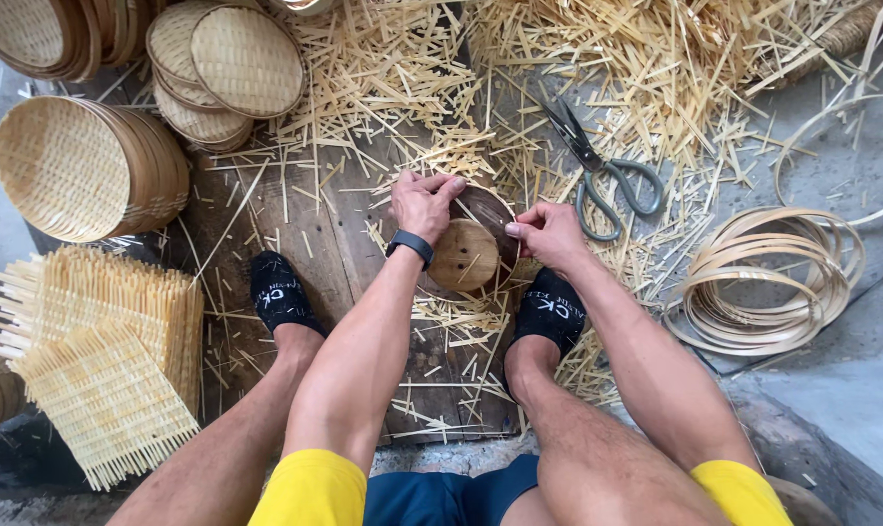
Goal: The person sits on the floor weaving square bamboo basket panels, folding and tucking bamboo strips, and trimming protruding strip ends with scissors. They bend bamboo rim rings around woven panels, press a woven circular panel onto a wooden mold, and stack finished woven panels aside.
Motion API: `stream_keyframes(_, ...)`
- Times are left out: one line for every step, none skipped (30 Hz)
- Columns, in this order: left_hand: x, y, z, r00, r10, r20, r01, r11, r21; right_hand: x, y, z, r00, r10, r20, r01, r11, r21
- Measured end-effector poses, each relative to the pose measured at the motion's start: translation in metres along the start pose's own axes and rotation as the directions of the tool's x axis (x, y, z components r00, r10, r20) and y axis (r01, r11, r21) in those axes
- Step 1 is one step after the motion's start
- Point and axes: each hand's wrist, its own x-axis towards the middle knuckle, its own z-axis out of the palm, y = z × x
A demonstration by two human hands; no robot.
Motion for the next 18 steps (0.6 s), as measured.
stream_keyframes(0.001, 0.000, 0.003, 1.000, -0.011, -0.007, 0.011, 1.000, 0.002, 0.000, 0.000, -0.001, 1.000, 0.027, -0.009, -0.027, 0.999, -0.016)
stream_keyframes(0.003, 0.000, 0.005, 1.000, 0.008, -0.004, -0.008, 1.000, 0.017, -0.001, -0.001, -0.002, 0.998, 0.054, -0.017, -0.055, 0.998, -0.031)
stream_keyframes(0.004, 0.000, 0.006, 1.000, 0.026, 0.000, -0.026, 0.999, 0.036, -0.003, -0.002, -0.003, 0.998, 0.057, -0.017, -0.057, 0.998, -0.020)
stream_keyframes(0.005, -0.002, 0.006, 0.999, 0.051, 0.000, -0.051, 0.997, 0.055, -0.005, -0.004, -0.003, 0.999, 0.052, -0.017, -0.052, 0.999, -0.007)
stream_keyframes(0.005, -0.005, 0.004, 0.994, 0.102, -0.026, -0.103, 0.995, -0.011, -0.007, -0.008, -0.004, 0.999, 0.040, -0.021, -0.040, 0.999, 0.006)
stream_keyframes(0.004, -0.010, 0.001, 0.987, 0.149, -0.055, -0.153, 0.985, -0.077, -0.010, -0.011, -0.005, 0.998, 0.063, -0.027, -0.065, 0.995, -0.080)
stream_keyframes(0.002, -0.016, -0.003, 0.978, 0.190, -0.087, -0.201, 0.970, -0.140, -0.016, -0.013, -0.008, 0.996, 0.089, -0.032, -0.093, 0.982, -0.167)
stream_keyframes(-0.001, -0.025, -0.010, 0.964, 0.183, -0.190, -0.202, 0.976, -0.085, -0.022, -0.013, -0.008, 0.993, 0.117, -0.036, -0.122, 0.960, -0.253)
stream_keyframes(-0.007, -0.037, -0.019, 0.939, 0.182, -0.291, -0.199, 0.980, -0.030, -0.028, -0.012, -0.008, 0.988, 0.155, 0.007, -0.151, 0.976, -0.158)
stream_keyframes(-0.013, -0.048, -0.028, 0.903, 0.183, -0.388, -0.188, 0.982, 0.026, -0.034, -0.009, -0.009, 0.980, 0.189, 0.054, -0.186, 0.981, -0.063)
stream_keyframes(-0.020, -0.061, -0.037, 0.980, -0.029, -0.199, 0.028, 1.000, -0.008, -0.039, -0.005, -0.008, 0.970, 0.220, 0.105, -0.224, 0.974, 0.028)
stream_keyframes(-0.025, -0.073, -0.047, 0.971, -0.240, 0.005, 0.240, 0.971, 0.001, -0.042, 0.000, -0.005, 0.974, 0.196, 0.111, -0.202, 0.978, 0.053)
stream_keyframes(-0.026, -0.081, -0.051, 0.978, -0.198, 0.060, 0.205, 0.967, -0.150, -0.044, 0.006, -0.001, 0.978, 0.170, 0.119, -0.180, 0.981, 0.078)
stream_keyframes(-0.028, -0.088, -0.053, 0.983, -0.147, 0.107, 0.173, 0.939, -0.299, -0.044, 0.012, 0.003, 0.982, 0.144, 0.125, -0.157, 0.982, 0.102)
stream_keyframes(-0.029, -0.092, -0.056, 0.986, -0.085, 0.146, 0.142, 0.885, -0.443, -0.043, 0.017, 0.004, 0.985, 0.138, 0.105, -0.149, 0.983, 0.110)
stream_keyframes(-0.029, -0.095, -0.057, 0.982, -0.126, 0.137, 0.170, 0.909, -0.380, -0.041, 0.022, 0.006, 0.987, 0.135, 0.086, -0.145, 0.983, 0.116)
stream_keyframes(-0.028, -0.096, -0.056, 0.978, -0.166, 0.129, 0.199, 0.928, -0.315, -0.039, 0.026, 0.007, 0.989, 0.133, 0.063, -0.140, 0.982, 0.123)
stream_keyframes(-0.026, -0.095, -0.055, 0.972, -0.204, 0.120, 0.228, 0.941, -0.250, -0.037, 0.030, 0.008, 0.990, 0.132, 0.051, -0.138, 0.982, 0.133)
